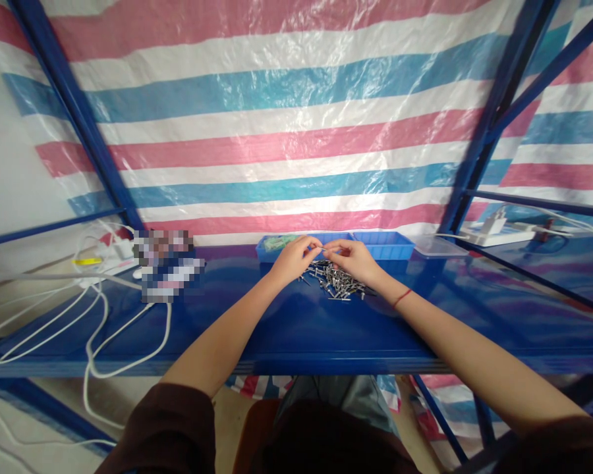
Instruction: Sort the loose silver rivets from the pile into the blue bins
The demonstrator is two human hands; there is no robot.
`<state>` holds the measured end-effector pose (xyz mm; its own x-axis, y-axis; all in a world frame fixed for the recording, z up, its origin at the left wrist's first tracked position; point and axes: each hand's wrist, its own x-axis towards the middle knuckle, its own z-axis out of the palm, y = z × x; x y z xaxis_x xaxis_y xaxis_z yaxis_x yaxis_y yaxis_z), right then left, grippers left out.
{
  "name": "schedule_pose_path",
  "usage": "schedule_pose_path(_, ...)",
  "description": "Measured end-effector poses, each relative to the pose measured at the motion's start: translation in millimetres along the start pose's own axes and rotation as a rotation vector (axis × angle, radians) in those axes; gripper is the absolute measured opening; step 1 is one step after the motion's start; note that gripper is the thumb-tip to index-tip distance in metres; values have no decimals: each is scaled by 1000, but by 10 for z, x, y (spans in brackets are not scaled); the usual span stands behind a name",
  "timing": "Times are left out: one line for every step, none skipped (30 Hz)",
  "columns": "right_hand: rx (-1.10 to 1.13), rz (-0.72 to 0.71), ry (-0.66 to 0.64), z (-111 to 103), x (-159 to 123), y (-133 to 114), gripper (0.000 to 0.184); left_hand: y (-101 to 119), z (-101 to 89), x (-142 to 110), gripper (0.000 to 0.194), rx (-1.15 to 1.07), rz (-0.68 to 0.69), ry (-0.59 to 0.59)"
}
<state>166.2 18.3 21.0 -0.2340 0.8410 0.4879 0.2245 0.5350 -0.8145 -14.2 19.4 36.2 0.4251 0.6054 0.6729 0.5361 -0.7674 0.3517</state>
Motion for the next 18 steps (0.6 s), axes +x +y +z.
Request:
schedule_pose_path(5, -14, 23, -3, 1, -10, 34, -9, -3, 1, 9, 0, -9, 6)
schedule_pose_path(2, -29, 37, -5, 1, -20, 33, -17, -7, 2, 9, 4, -16, 7)
schedule_pose_path(-7, -42, 42, -7, -1, -29, 33, -23, -12, 2, 9, 9, -21, 6)
schedule_pose_path(-19, -55, 40, -7, -5, -38, 33, -28, -18, 1, 10, 15, -25, 1)
schedule_pose_path(-36, -67, 33, -7, -12, -47, 33, -31, -23, 0, 11, 23, -26, -6)
schedule_pose_path(-61, -85, 30, -5, -20, -57, 33, -31, -27, -2, 12, 31, -25, -17)
schedule_pose_path(-93, -108, 33, -4, -27, -66, 32, -28, -29, -5, 13, 41, -21, -32)
schedule_pose_path(-135, -134, 38, -5, -31, -74, 30, -24, -28, -8, 15, 52, -17, -49)
schedule_pose_path(-179, -158, 46, -9, -29, -78, 29, -20, -25, -12, 17, 66, -15, -65)
schedule_pose_path(-220, -177, 58, -17, -19, -78, 29, -15, -20, -16, 19, 78, -18, -77)
schedule_pose_path(-255, -189, 77, -33, 2, -69, 29, -11, -13, -21, 21, 86, -28, -84)
schedule_pose_path(-282, -195, 111, -55, 34, -51, 28, -10, -6, -27, 22, 91, -43, -86)
schedule_pose_path(-308, -195, 159, -84, 75, -22, 27, -13, 2, -33, 24, 97, -58, -88)
schedule_pose_path(-338, -193, 218, -121, 123, 18, 26, -19, 7, -40, 26, 107, -71, -95)
schedule_pose_path(-381, -188, 276, -163, 174, 69, 24, -28, 11, -47, 27, 122, -77, -111)
schedule_pose_path(-440, -183, 316, -209, 223, 127, 23, -41, 11, -53, 27, 146, -79, -139)
schedule_pose_path(-518, -178, 330, -256, 266, 189, 22, -57, 9, -60, 26, 174, -75, -181)
schedule_pose_path(-612, -181, 307, -302, 300, 251, 22, -74, 4, -66, 24, 200, -72, -231)
